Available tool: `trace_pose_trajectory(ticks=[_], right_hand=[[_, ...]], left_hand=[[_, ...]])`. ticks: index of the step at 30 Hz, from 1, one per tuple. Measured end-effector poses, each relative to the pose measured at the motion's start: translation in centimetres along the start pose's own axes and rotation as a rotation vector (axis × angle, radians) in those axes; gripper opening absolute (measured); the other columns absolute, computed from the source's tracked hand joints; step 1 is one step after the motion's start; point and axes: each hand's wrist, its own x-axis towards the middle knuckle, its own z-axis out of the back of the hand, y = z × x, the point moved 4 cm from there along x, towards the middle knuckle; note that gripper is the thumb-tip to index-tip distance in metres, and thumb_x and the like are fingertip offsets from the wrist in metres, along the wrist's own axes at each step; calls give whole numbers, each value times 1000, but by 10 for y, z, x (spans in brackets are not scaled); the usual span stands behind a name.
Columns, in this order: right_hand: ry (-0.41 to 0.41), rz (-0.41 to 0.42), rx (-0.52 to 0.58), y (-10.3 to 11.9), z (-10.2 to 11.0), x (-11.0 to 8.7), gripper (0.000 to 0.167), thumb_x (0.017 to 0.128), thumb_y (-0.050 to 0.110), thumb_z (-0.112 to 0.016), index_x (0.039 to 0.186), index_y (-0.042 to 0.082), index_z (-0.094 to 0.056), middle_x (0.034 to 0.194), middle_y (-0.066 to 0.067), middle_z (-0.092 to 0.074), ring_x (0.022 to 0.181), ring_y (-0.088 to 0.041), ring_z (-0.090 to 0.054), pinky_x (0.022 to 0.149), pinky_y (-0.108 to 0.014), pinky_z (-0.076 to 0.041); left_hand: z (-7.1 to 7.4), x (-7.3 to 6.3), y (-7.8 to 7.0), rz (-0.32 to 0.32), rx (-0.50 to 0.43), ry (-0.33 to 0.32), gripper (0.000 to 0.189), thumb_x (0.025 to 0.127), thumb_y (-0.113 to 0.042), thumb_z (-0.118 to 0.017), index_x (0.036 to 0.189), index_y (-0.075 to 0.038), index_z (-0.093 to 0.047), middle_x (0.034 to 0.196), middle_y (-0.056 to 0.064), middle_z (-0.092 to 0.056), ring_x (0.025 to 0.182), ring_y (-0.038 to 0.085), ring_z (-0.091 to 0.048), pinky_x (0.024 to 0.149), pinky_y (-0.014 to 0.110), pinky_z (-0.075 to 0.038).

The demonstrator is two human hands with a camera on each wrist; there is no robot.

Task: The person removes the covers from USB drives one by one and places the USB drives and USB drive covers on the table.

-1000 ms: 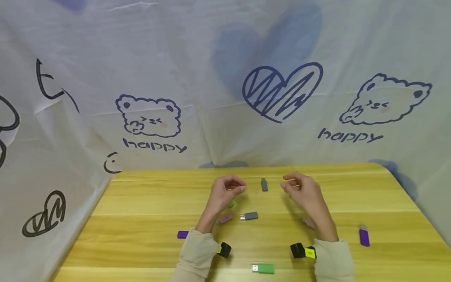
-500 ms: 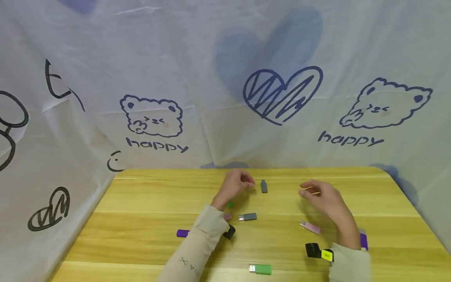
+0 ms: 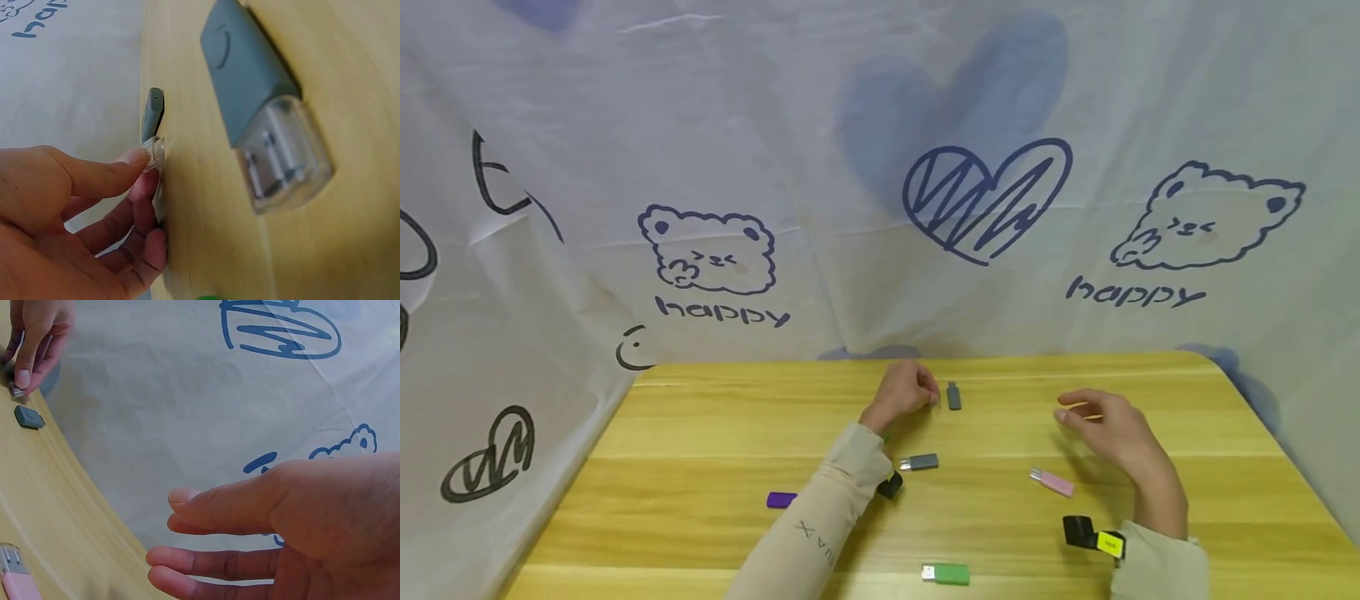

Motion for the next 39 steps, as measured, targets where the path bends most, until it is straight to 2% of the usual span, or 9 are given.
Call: trace_pose_trajectory(ticks=[7, 13, 17, 20, 25, 28, 34, 39], right_hand=[[-2, 1, -13, 2, -1, 0, 41, 102, 23, -65, 130, -8, -62, 119, -27, -67, 113, -48, -61, 87, -55, -55], [5, -6, -15, 4, -1, 0, 42, 102, 23, -65, 131, -7, -62, 120, -28, -66, 114, -48, -60, 88, -56, -54], [11, -9, -22, 6, -1, 1, 42, 103, 23, -65, 132, -6, -61, 122, -29, -66, 115, -49, -59, 89, -56, -54], [9, 10, -26, 9, -2, 2, 40, 103, 22, -65, 132, -6, -62, 122, -29, -66, 115, -50, -61, 90, -57, -54], [-18, 93, -40, 21, -8, 4, 36, 101, 18, -67, 129, -5, -63, 118, -26, -68, 108, -48, -65, 89, -57, -55], [-38, 137, -46, 31, -13, 5, 35, 100, 15, -68, 128, -5, -64, 117, -24, -68, 105, -45, -66, 88, -55, -56], [-31, 179, -36, 52, -27, 8, 31, 99, 11, -68, 126, -4, -66, 118, -20, -69, 106, -40, -66, 89, -52, -56], [-1, 219, -15, 65, -39, 9, 29, 99, 8, -68, 125, -3, -67, 118, -18, -70, 105, -37, -67, 87, -50, -57]], left_hand=[[0, -2, 5, 1, -22, -37, 6, 89, 0, -77, 83, 0, -78, 74, 4, -72, 63, 10, -55, 61, 22, -46], [7, -7, 6, -24, -68, -50, 4, 90, 0, -75, 87, 1, -77, 81, 7, -73, 70, 12, -59, 66, 26, -50], [21, -17, 2, -38, -152, -59, 8, 95, -3, -71, 97, 3, -76, 93, 11, -73, 83, 20, -65, 76, 32, -54], [31, -28, -1, -56, -212, -91, 12, 99, -5, -68, 103, 3, -76, 99, 12, -74, 91, 25, -67, 81, 36, -56], [39, -47, 1, -116, -248, -156, 13, 101, -9, -67, 105, -1, -76, 100, 9, -74, 91, 24, -69, 81, 37, -57], [42, -58, 5, -127, -262, -198, 12, 101, -10, -67, 105, -5, -77, 101, 8, -75, 90, 22, -70, 82, 36, -57], [47, -74, 16, -100, -292, -286, 13, 100, -8, -67, 108, -3, -76, 103, 10, -75, 94, 24, -70, 83, 38, -58], [53, -81, 21, -73, -313, -315, 13, 99, -7, -68, 108, -2, -76, 104, 11, -74, 96, 26, -69, 84, 40, -58]])
